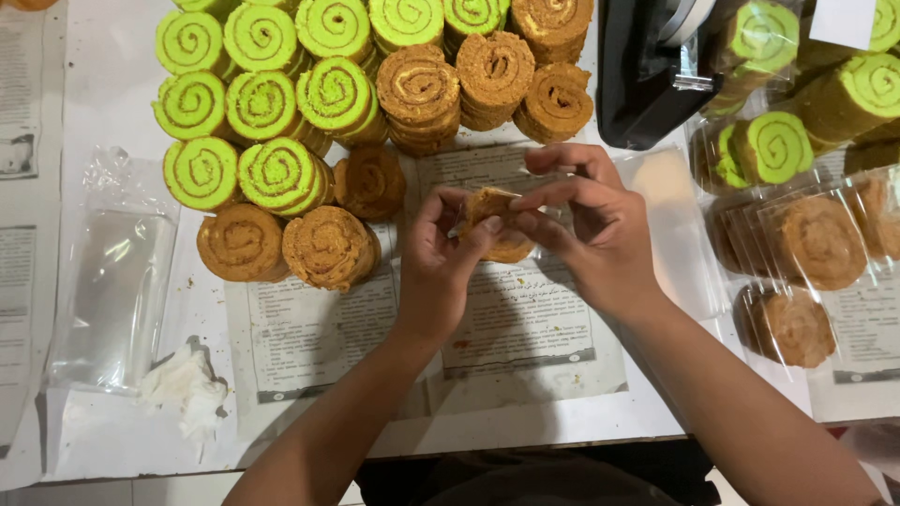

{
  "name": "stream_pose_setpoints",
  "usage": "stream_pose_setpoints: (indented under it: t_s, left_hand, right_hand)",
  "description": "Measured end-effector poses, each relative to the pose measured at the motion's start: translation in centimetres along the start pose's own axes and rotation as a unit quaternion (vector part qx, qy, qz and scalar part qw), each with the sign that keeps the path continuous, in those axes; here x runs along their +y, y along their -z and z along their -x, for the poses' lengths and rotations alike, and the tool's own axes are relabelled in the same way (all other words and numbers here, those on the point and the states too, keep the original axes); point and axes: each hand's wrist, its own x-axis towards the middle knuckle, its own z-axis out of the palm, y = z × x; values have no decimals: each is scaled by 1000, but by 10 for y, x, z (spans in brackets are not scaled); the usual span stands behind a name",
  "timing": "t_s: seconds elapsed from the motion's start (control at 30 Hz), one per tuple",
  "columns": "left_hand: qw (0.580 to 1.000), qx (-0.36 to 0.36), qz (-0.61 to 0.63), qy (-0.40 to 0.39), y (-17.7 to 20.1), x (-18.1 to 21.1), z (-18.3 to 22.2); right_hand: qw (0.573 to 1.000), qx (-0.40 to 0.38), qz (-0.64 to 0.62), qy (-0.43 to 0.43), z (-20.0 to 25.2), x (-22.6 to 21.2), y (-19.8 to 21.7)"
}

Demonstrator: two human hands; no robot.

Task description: The person wraps slices of cake rolls in plastic film and places them into plastic containers.

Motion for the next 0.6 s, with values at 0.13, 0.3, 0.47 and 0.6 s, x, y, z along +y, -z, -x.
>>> stream_pose_setpoints:
  t_s: [0.13,0.3,0.47,0.6]
  left_hand:
    - [1000,-8,18,15,1,-1,1]
    - [997,-28,64,21,2,-5,1]
    - [996,-34,75,17,2,-6,1]
    - [993,-41,99,45,0,0,2]
  right_hand:
    - [999,12,29,35,0,3,-2]
    - [997,36,56,42,2,0,-4]
    - [993,45,72,78,3,3,-3]
    - [988,53,108,99,4,4,-3]
